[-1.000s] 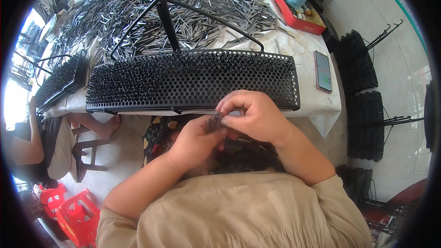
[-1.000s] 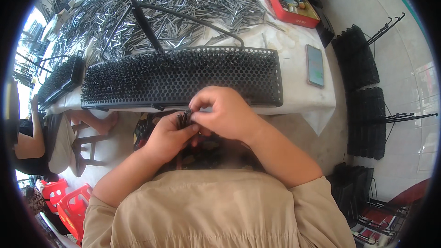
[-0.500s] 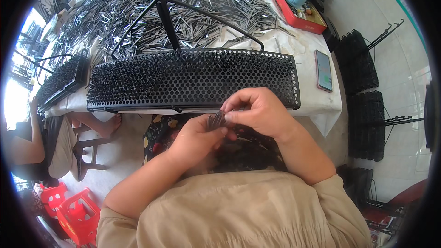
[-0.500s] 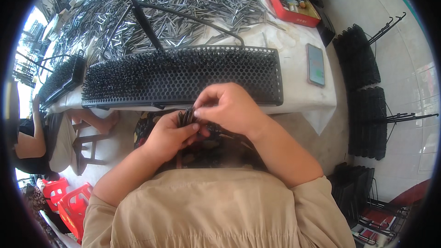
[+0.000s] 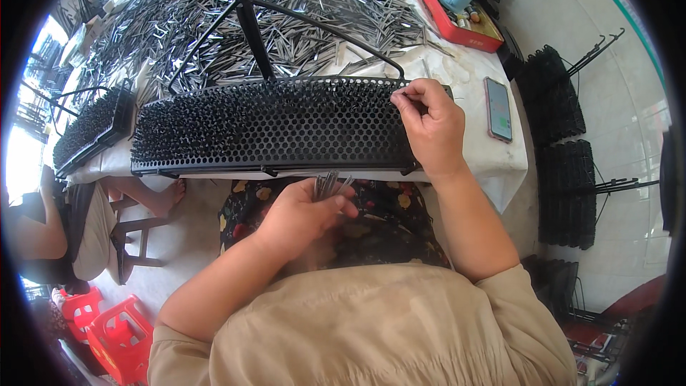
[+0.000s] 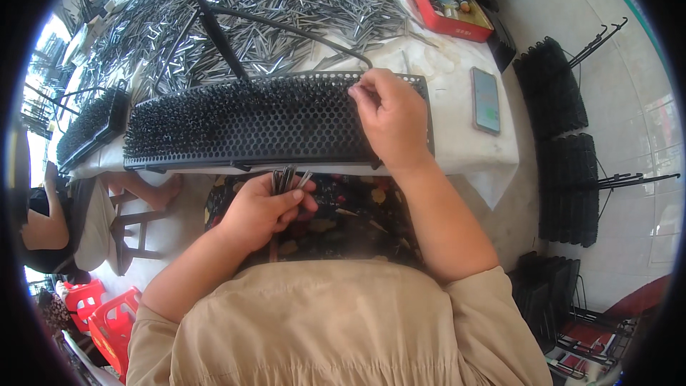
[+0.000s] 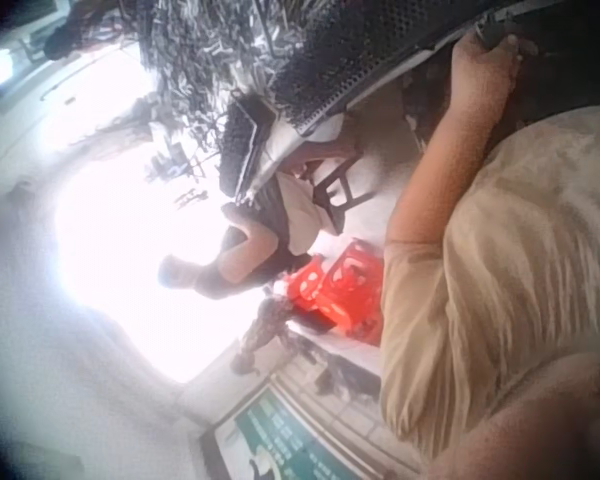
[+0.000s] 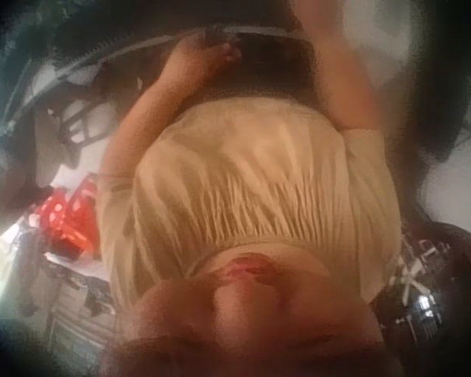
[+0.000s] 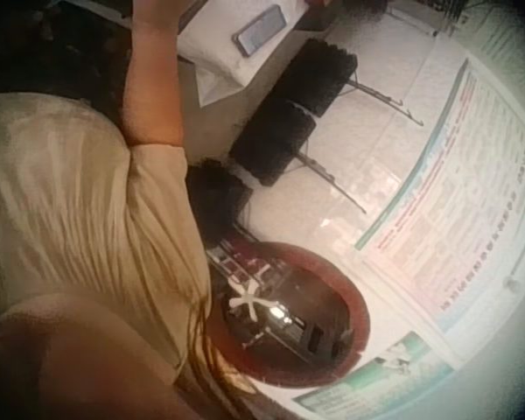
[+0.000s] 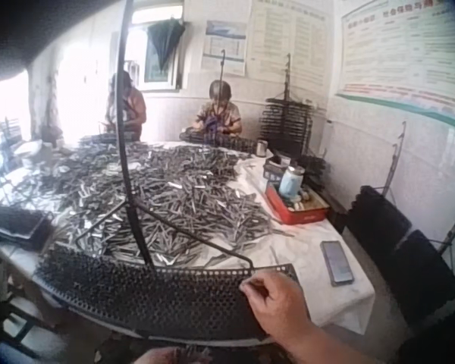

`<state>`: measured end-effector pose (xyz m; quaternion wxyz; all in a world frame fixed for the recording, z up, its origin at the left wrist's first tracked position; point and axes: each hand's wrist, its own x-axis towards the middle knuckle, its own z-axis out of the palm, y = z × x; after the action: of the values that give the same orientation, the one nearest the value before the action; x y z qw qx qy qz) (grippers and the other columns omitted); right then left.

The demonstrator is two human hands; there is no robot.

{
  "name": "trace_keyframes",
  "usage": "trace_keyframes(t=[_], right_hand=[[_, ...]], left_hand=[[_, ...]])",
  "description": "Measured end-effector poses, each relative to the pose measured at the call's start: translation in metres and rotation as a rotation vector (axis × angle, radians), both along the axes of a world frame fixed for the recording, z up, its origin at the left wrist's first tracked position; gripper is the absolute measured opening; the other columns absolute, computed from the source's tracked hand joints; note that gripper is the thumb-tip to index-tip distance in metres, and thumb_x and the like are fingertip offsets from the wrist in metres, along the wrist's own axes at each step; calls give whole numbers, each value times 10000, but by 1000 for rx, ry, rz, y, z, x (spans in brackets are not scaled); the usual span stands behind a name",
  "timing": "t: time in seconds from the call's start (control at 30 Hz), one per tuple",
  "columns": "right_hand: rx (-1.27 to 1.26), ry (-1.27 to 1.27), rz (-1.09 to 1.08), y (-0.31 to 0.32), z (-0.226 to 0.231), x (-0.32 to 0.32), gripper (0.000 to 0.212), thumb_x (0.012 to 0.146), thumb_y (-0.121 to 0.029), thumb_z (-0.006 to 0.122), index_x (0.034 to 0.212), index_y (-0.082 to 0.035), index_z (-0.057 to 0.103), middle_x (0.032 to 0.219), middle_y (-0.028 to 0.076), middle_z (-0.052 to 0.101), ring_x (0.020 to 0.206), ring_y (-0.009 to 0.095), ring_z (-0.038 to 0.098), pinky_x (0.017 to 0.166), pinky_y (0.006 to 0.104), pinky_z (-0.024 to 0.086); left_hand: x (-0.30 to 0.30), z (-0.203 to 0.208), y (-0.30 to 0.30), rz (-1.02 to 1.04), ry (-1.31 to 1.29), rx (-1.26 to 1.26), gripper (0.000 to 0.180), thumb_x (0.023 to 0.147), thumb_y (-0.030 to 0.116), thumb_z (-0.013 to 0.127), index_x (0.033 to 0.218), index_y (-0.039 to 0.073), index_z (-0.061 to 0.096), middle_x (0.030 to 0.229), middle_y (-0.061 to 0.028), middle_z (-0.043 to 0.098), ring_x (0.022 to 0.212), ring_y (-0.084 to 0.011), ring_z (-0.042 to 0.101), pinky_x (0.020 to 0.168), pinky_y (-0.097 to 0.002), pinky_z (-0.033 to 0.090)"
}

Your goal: The person inserts small metal pins into a perforated board by hand for assembly.

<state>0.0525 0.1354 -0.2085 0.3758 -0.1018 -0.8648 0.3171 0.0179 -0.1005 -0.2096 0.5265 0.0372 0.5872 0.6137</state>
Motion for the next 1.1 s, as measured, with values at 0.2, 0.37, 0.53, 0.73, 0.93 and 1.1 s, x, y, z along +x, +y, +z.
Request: trace_keyframes(t=[0.2, 0.37, 0.53, 0.73, 0.93, 1.1], right_hand=[[104, 28, -10, -2, 2, -4, 123, 818, -52, 743, 871, -39, 634, 792, 83, 675, 726, 227, 652, 648, 322, 511], [387, 47, 73, 4, -3, -8, 119, 795, -105, 749, 825, -57, 644, 798, 83, 663, 773, 306, 612, 642, 367, 496], [-175, -208, 337, -26, 15, 14, 186, 794, -53, 765, 969, -45, 701, 1027, 38, 654, 799, 105, 585, 634, 249, 469], [-276, -400, 784, -51, 23, 26, 153, 825, 10, 706, 975, 7, 678, 1104, 70, 619, 797, 100, 613, 658, 210, 505], [-845, -579, 685, -51, 24, 31, 95, 870, 69, 636, 963, 66, 659, 1004, 114, 657, 706, 147, 672, 627, 243, 547], [-1042, -386, 531, -43, 17, 29, 78, 912, 12, 633, 985, 20, 659, 928, 100, 702, 746, 127, 663, 646, 230, 522]], left_hand=[[-1, -3, -1, -6, -38, 38, 201, 983, 43, 531, 1164, -27, 585, 933, -108, 674, 595, -67, 451, 462, -184, 342], [-4, -5, -5, -23, -241, 188, 283, 1016, 113, 485, 1246, -35, 555, 1010, -143, 648, 647, -83, 423, 490, -192, 327], [-6, -10, -9, -37, -326, 305, 310, 1003, 130, 486, 1247, -50, 550, 1018, -168, 641, 670, -102, 430, 513, -200, 337], [-4, -15, -14, -50, -261, 359, 258, 988, 117, 494, 1173, -45, 568, 1043, -197, 648, 696, -113, 463, 528, -205, 357], [-1, -9, -11, -17, -193, 263, 197, 981, 86, 517, 1141, -5, 590, 1008, -149, 663, 671, -87, 463, 533, -193, 363], [5, 1, -2, -40, 94, 107, 180, 1000, 83, 509, 1141, 11, 596, 902, -53, 641, 613, -50, 429, 521, -178, 341]])
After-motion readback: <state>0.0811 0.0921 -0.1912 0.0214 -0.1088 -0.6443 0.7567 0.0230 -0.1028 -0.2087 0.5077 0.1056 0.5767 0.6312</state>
